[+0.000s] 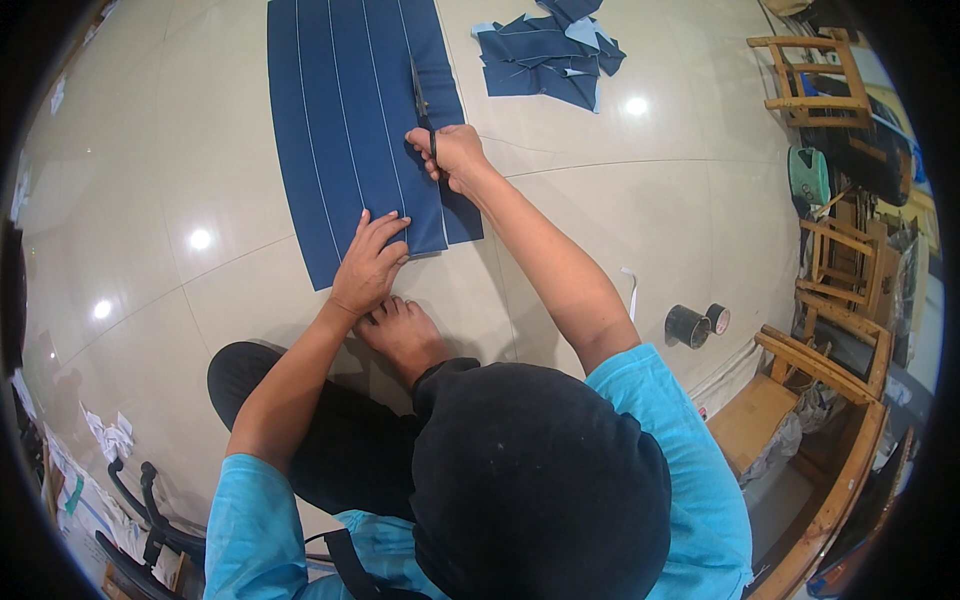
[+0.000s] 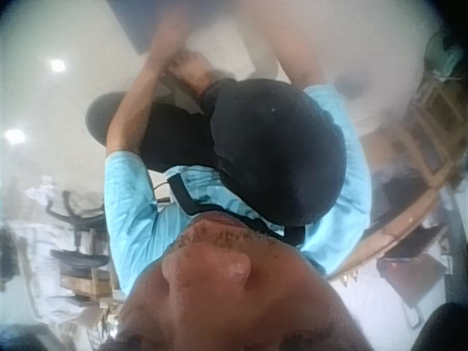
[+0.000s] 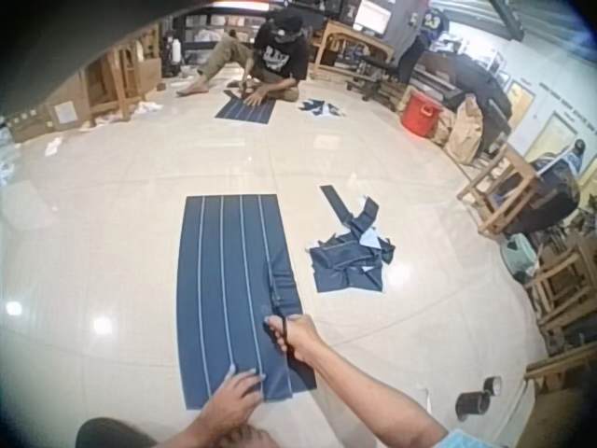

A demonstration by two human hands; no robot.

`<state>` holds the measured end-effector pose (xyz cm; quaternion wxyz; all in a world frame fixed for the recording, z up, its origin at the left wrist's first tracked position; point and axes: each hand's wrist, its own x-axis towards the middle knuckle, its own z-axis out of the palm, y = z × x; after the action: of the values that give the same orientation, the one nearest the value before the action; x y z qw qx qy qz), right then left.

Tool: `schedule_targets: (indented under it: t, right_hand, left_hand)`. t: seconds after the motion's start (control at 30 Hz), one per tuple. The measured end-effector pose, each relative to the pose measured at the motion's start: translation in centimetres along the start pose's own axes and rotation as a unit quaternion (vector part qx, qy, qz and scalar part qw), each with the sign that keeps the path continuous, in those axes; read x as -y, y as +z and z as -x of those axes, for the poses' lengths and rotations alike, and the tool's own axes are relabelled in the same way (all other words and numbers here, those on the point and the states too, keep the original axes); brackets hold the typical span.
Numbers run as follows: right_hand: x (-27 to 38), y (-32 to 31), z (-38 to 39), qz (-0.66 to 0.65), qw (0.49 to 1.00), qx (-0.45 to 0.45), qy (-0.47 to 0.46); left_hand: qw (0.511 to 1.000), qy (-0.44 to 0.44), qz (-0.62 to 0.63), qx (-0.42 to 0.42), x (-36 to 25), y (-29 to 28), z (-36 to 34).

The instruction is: The person sits on the floor and uses scissors to cut a large piece of blue fabric into long strips along pre-marked white lines. The cut strips are set aside as the cutting progresses.

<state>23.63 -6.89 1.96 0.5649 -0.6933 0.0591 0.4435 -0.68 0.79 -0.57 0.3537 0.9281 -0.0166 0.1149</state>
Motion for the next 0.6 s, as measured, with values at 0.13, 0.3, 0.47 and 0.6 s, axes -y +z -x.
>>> schedule_targets:
  t: [0.13, 0.3, 0.47, 0.6]
  right_hand:
    - [0.1, 0.1, 0.2, 0.000, 1.000, 0.006, 0.000]
    - [0.5, 0.2, 0.1, -0.002, 1.000, 0.008, 0.011]
    - [1.3, 0.3, -0.6, -0.004, 1.000, 0.008, 0.012]
    - [1.3, 0.4, -1.3, -0.011, 1.000, 0.006, 0.007]
  left_hand:
    - [1.000, 0.001, -0.003, 0.001, 0.0, 0.0, 0.0]
    - [1.000, 0.001, -0.001, -0.001, 0.0, 0.0, 0.0]
    - [1.000, 0.003, -0.002, 0.004, 0.1, 0.0, 0.0]
    - [1.000, 0.002, -0.004, 0.006, 0.0, -0.1, 0.0]
